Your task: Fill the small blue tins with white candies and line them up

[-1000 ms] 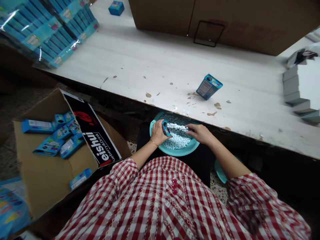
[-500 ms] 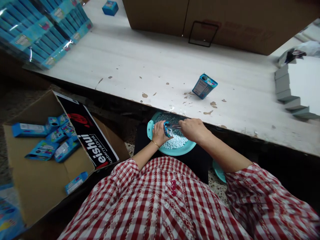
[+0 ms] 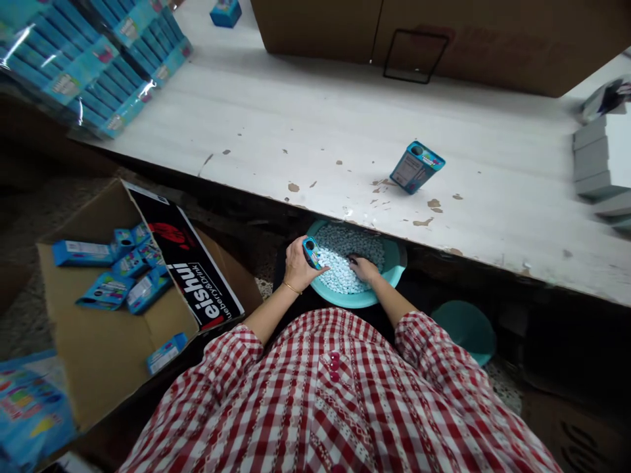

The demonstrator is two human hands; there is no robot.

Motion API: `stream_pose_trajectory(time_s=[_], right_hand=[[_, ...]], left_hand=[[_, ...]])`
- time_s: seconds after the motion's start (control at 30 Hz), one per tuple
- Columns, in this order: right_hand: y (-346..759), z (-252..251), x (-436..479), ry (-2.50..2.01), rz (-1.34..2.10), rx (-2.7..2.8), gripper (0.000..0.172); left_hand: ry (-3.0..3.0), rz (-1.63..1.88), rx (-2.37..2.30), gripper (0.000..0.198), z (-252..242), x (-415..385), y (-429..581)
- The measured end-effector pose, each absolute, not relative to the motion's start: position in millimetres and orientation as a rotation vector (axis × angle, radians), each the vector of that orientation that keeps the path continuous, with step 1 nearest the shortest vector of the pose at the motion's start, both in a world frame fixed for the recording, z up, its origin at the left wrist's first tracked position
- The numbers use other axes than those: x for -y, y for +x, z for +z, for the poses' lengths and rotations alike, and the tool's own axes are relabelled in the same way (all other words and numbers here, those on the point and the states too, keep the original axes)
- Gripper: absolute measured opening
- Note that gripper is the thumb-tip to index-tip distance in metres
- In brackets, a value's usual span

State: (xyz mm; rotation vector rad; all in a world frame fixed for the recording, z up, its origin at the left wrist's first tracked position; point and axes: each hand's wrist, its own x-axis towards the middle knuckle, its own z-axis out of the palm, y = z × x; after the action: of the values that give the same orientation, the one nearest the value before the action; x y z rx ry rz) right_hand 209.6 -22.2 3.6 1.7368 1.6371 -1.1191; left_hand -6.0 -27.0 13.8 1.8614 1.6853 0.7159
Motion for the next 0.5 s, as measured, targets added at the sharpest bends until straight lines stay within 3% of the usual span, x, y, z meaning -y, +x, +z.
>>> stream_pose_trajectory(time_s=[0.13, 0.3, 0.5], right_hand=[[239, 11, 24, 1.793, -1.261, -1.761, 0.039], [265, 67, 15, 1.896, -1.340, -1.984, 0.033], [238, 146, -14, 1.679, -0.955, -2.069, 0.033]], left_hand=[[1.834, 0.702, -1.704, 0.097, 14, 28, -9], [1.796, 0.652, -1.698, 0.097, 14, 26, 4], [1.817, 0.595, -1.640, 0.093, 19, 25, 31]])
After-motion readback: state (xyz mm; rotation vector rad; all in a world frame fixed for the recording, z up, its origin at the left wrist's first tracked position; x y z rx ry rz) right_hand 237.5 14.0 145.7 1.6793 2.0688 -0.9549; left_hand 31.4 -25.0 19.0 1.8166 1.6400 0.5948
